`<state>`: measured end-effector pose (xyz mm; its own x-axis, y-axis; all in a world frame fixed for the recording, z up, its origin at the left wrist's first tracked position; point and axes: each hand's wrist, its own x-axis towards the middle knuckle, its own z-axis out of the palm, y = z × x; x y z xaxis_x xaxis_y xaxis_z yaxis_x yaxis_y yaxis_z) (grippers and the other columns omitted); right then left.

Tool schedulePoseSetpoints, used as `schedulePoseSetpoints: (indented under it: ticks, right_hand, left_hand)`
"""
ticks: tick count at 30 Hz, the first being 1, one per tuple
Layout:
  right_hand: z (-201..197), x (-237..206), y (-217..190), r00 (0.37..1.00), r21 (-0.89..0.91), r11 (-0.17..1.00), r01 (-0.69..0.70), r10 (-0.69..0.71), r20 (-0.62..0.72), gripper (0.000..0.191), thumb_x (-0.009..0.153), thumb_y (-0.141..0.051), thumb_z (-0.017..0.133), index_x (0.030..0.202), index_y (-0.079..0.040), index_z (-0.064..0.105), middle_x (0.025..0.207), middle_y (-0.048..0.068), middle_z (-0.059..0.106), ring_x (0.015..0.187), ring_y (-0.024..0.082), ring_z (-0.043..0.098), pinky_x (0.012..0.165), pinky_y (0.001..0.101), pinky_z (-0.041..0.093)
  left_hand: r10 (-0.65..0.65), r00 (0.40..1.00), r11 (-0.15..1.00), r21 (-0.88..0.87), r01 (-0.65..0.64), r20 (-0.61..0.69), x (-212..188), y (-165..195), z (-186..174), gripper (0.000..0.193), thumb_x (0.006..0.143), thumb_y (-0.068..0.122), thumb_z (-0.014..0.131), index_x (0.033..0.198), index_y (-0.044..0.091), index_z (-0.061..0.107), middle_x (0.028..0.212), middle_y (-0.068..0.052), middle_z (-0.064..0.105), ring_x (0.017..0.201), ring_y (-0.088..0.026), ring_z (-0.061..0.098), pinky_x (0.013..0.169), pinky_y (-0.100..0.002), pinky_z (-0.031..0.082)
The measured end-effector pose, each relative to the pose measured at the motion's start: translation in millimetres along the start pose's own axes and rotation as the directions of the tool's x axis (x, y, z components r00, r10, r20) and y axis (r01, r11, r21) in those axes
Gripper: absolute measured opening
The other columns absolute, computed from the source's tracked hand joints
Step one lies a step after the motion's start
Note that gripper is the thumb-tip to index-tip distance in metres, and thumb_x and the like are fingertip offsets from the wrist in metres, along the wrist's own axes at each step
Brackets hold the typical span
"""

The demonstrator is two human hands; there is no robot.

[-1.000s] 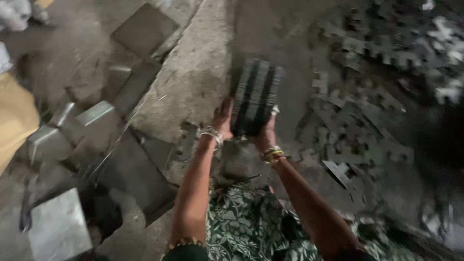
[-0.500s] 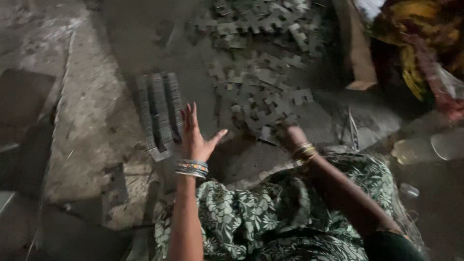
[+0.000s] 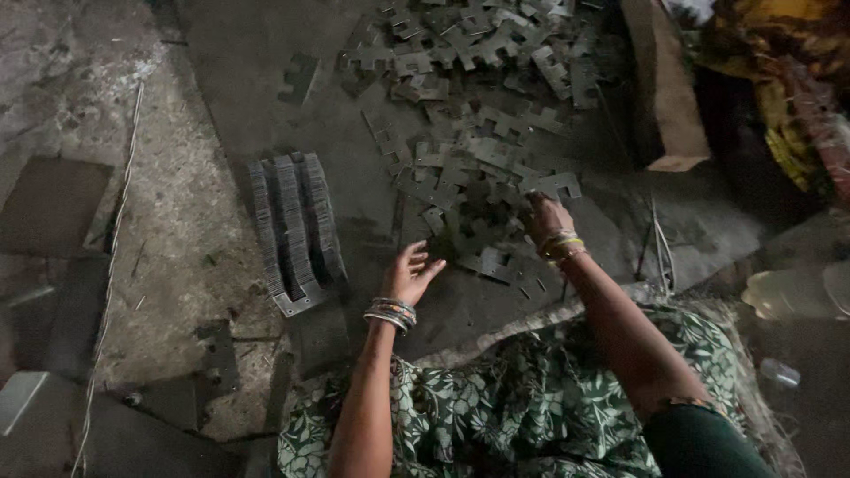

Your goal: The person sorts small metal pieces on the floor, picking them up and arranging them into neat stacks. The person uses both hands to handle the pieces and occasionally uses a metal rod to move them.

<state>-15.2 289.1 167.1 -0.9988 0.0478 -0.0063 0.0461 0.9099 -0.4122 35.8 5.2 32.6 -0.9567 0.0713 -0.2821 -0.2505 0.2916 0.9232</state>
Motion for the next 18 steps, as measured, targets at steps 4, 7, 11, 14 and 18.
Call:
schedulePoseSetpoints:
  ticks: [4, 7, 11, 14, 18]
  right_hand:
    - [16, 23, -9, 0.997, -0.237, 0.97, 0.058, -0.069, -0.036, 0.043, 0.078, -0.034, 0.081, 0.112, -0.01, 0.073, 0.11, 0.024, 0.071, 0.1, 0.043, 0.068, 0.082, 0.0497, 0.058]
    - [15, 34, 1, 0.998, 0.067, 0.997, 0.047, -0.044, -0.052, 0.047, 0.082, -0.029, 0.077, 0.124, -0.01, 0.071, 0.11, 0.022, 0.074, 0.101, 0.043, 0.069, 0.082, 0.0516, 0.057]
    - [5, 37, 12, 0.979, 0.069, 0.987, -0.145, 0.133, 0.157, 0.04, 0.082, -0.028, 0.081, 0.119, -0.014, 0.075, 0.112, 0.013, 0.077, 0.097, 0.03, 0.074, 0.086, 0.0426, 0.06]
    - [-2, 29, 0, 0.953, 0.234, 0.957, -0.173, 0.103, 0.285, 0.036, 0.087, -0.022, 0.075, 0.122, -0.015, 0.072, 0.111, 0.01, 0.079, 0.09, 0.024, 0.075, 0.078, 0.0393, 0.063]
    - [21, 15, -26, 0.955, 0.377, 0.926, 0.01, -0.121, 0.271, 0.037, 0.082, -0.023, 0.075, 0.118, -0.014, 0.071, 0.11, 0.009, 0.077, 0.087, 0.021, 0.075, 0.072, 0.0371, 0.065]
  left_hand:
    - [-0.028, 1.0, 0.995, 0.091, 0.026, 0.012, 6, 8, -9, 0.069, 0.084, 0.045, 0.081, 0.14, 0.013, 0.058, 0.125, -0.011, 0.071, 0.109, -0.024, 0.071, 0.09, -0.042, 0.06]
    - [0.008, 1.0, 1.0, 0.007, -0.008, 0.002, 9, 7, -6, 0.068, 0.083, 0.044, 0.081, 0.138, 0.01, 0.06, 0.122, -0.013, 0.073, 0.106, -0.025, 0.072, 0.088, -0.042, 0.061]
    - [0.047, 0.997, 0.989, -0.141, -0.039, 0.053, 14, -1, 1, 0.066, 0.086, 0.047, 0.079, 0.137, 0.008, 0.063, 0.117, -0.014, 0.077, 0.101, -0.024, 0.076, 0.088, -0.04, 0.063]
    - [-0.033, 0.99, 0.876, -0.473, 0.096, 0.139, 20, -6, 6, 0.072, 0.09, 0.058, 0.068, 0.138, 0.005, 0.062, 0.116, -0.014, 0.078, 0.099, -0.023, 0.077, 0.086, -0.039, 0.065]
    - [-0.168, 0.954, 0.615, -0.73, 0.298, 0.248, 24, -7, 10, 0.085, 0.088, 0.071, 0.052, 0.15, 0.013, 0.046, 0.119, -0.002, 0.07, 0.096, -0.018, 0.073, 0.066, -0.034, 0.062]
